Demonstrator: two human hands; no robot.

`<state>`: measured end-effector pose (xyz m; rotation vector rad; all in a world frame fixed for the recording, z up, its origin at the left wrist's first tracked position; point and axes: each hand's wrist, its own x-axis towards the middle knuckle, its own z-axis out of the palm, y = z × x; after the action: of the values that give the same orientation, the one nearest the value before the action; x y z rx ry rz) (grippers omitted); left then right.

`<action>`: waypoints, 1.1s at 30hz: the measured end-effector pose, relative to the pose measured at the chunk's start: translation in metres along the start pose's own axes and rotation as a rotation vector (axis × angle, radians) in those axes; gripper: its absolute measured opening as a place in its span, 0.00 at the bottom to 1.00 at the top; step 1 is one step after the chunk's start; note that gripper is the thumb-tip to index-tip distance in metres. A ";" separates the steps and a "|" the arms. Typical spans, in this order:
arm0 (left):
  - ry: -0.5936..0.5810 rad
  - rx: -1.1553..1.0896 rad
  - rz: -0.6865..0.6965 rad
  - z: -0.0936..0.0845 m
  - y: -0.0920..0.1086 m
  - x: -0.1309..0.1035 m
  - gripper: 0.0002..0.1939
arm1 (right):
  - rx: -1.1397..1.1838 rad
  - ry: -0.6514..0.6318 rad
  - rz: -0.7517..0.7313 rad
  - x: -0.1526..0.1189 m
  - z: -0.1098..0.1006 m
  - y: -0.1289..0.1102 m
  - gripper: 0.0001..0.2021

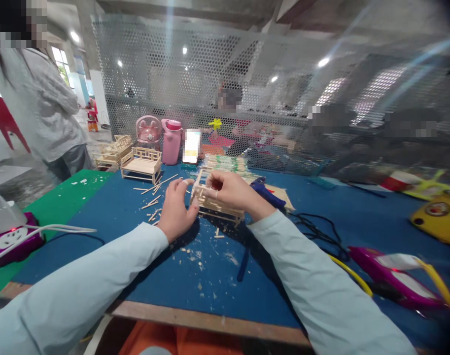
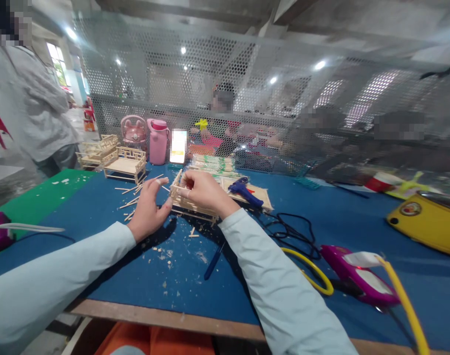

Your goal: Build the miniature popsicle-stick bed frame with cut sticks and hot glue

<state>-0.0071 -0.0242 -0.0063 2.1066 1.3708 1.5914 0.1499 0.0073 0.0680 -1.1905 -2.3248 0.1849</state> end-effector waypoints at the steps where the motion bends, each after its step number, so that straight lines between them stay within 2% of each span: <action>1: 0.004 0.063 0.088 -0.002 0.001 0.001 0.23 | 0.007 -0.005 0.008 0.000 0.000 0.000 0.07; 3: -0.028 0.175 0.198 -0.006 0.002 0.003 0.22 | 0.025 -0.013 0.024 0.000 0.001 0.002 0.06; 5: -0.074 0.257 0.238 -0.008 0.002 0.005 0.21 | 0.041 -0.017 0.035 0.000 0.002 0.003 0.05; 9: -0.114 0.325 0.263 -0.010 0.003 0.008 0.20 | 0.097 -0.022 0.046 0.002 0.003 0.007 0.07; 15: -0.117 0.352 0.339 -0.013 0.002 0.014 0.18 | 0.307 -0.073 0.135 0.004 -0.001 0.011 0.12; 19: -0.125 0.354 0.325 -0.013 0.001 0.013 0.21 | 0.455 -0.092 0.144 0.003 -0.005 0.009 0.12; 21: -0.123 0.339 0.306 -0.012 0.001 0.013 0.21 | 0.556 -0.057 0.142 0.003 -0.010 0.008 0.11; 23: -0.110 0.272 0.296 -0.012 0.000 0.012 0.22 | 0.615 0.074 0.130 0.004 -0.016 0.005 0.10; 24: -0.095 0.217 0.288 -0.011 -0.001 0.012 0.22 | 0.617 0.189 0.116 0.005 -0.020 0.004 0.09; 27: 0.007 -0.013 0.160 -0.010 -0.006 0.013 0.24 | 0.545 0.698 0.043 0.007 -0.037 0.000 0.08; 29: 0.095 -0.168 -0.030 -0.009 -0.012 0.015 0.24 | 0.502 1.045 -0.041 0.006 -0.051 -0.002 0.07; 30: 0.127 -0.229 -0.130 -0.007 -0.016 0.016 0.23 | 0.494 1.173 -0.083 0.003 -0.058 -0.003 0.07; 31: 0.147 -0.274 -0.215 -0.006 -0.020 0.017 0.22 | 0.489 1.256 -0.117 -0.001 -0.064 -0.004 0.05; 33: 0.148 -0.324 -0.328 -0.004 -0.027 0.019 0.19 | 0.458 1.306 -0.140 -0.013 -0.070 -0.004 0.05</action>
<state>-0.0248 0.0032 -0.0083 1.5217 1.3114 1.7157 0.1887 -0.0131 0.1241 -0.5728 -1.1042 -0.1013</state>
